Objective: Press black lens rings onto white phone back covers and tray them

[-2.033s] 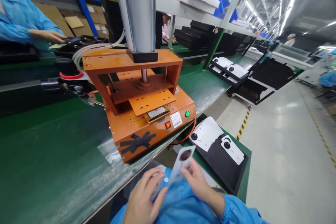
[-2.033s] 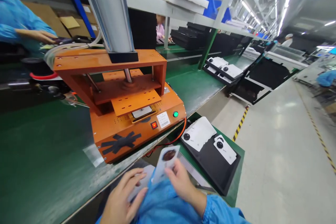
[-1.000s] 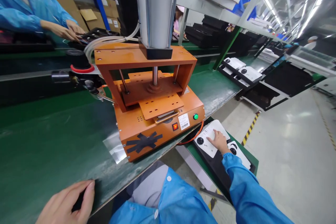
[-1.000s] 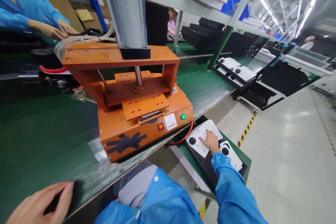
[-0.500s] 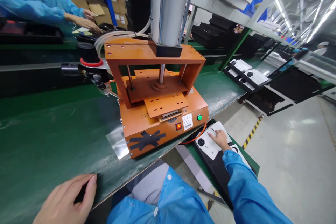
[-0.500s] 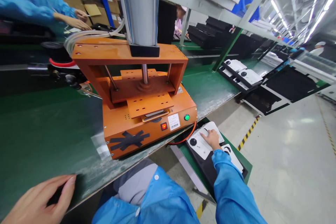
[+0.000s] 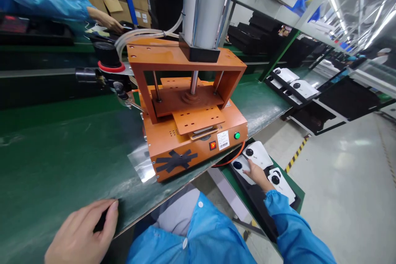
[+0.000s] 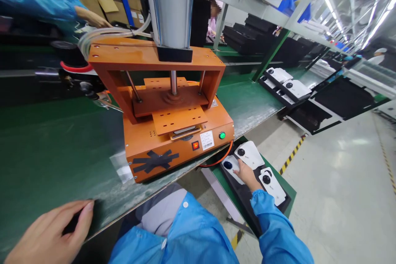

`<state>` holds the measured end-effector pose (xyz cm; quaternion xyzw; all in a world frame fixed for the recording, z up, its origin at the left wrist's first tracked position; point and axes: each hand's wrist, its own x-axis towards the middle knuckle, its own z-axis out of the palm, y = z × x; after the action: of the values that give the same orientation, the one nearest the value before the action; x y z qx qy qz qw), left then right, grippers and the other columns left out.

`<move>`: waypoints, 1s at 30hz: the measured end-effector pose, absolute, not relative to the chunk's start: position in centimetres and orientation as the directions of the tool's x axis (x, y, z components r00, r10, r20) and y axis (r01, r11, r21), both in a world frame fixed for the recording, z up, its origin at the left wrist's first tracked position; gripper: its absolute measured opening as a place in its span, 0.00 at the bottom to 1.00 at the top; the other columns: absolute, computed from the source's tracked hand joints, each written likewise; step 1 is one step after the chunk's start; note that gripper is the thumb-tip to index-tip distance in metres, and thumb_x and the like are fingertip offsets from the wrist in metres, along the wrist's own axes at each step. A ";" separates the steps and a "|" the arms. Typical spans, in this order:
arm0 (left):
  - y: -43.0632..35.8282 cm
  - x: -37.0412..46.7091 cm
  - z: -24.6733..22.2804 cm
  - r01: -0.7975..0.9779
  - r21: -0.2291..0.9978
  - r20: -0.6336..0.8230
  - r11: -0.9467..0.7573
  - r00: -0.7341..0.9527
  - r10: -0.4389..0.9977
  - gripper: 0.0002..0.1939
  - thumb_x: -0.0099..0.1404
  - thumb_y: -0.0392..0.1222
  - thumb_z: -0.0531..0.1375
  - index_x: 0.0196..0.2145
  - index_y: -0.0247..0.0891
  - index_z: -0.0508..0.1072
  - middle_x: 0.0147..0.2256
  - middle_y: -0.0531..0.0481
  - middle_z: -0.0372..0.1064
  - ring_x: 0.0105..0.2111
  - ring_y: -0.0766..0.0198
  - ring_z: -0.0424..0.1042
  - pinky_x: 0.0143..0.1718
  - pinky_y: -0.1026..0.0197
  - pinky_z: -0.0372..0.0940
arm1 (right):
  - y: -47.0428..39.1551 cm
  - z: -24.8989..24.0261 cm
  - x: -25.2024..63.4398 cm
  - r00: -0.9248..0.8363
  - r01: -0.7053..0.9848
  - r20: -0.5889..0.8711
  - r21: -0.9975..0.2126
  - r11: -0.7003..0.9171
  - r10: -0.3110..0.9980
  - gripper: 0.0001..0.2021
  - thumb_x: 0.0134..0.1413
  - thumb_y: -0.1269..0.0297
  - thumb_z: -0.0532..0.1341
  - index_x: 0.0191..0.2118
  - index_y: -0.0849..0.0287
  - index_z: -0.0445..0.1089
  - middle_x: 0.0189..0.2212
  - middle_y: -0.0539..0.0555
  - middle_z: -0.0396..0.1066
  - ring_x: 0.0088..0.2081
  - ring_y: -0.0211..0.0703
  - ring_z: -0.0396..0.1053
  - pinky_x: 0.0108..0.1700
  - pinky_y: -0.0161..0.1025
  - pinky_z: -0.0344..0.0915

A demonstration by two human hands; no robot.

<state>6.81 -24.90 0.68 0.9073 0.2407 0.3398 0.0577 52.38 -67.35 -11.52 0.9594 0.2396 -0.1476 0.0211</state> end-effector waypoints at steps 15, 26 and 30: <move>-25.0 6.9 1.0 0.385 0.246 0.579 -0.890 0.677 0.453 0.09 0.74 0.47 0.54 0.40 0.41 0.70 0.37 0.44 0.76 0.36 0.50 0.76 0.45 0.49 0.67 | -66.9 -11.1 53.6 0.918 0.352 -0.223 0.078 -0.933 0.327 0.21 0.68 0.60 0.58 0.61 0.63 0.63 0.45 0.67 0.77 0.47 0.61 0.77 0.45 0.47 0.67; -24.8 7.0 0.7 0.410 0.211 0.595 -0.887 0.666 0.450 0.05 0.73 0.42 0.59 0.41 0.38 0.72 0.38 0.46 0.76 0.36 0.55 0.75 0.44 0.53 0.68 | -67.7 -11.3 56.0 0.953 0.214 -0.240 0.103 -0.971 0.184 0.25 0.67 0.57 0.59 0.65 0.61 0.61 0.48 0.67 0.78 0.49 0.60 0.76 0.46 0.46 0.67; -24.9 7.0 0.9 0.440 0.212 0.587 -0.873 0.657 0.473 0.06 0.73 0.43 0.59 0.39 0.38 0.72 0.37 0.45 0.75 0.36 0.55 0.75 0.43 0.53 0.68 | -67.3 -11.7 56.2 0.955 0.202 -0.236 0.068 -0.977 0.181 0.26 0.65 0.58 0.59 0.65 0.61 0.60 0.48 0.66 0.77 0.50 0.60 0.76 0.47 0.46 0.67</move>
<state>7.04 -24.89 0.88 0.9097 0.2509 0.3298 0.0253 56.19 -67.32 -11.73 0.9876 0.0971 -0.1148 0.0455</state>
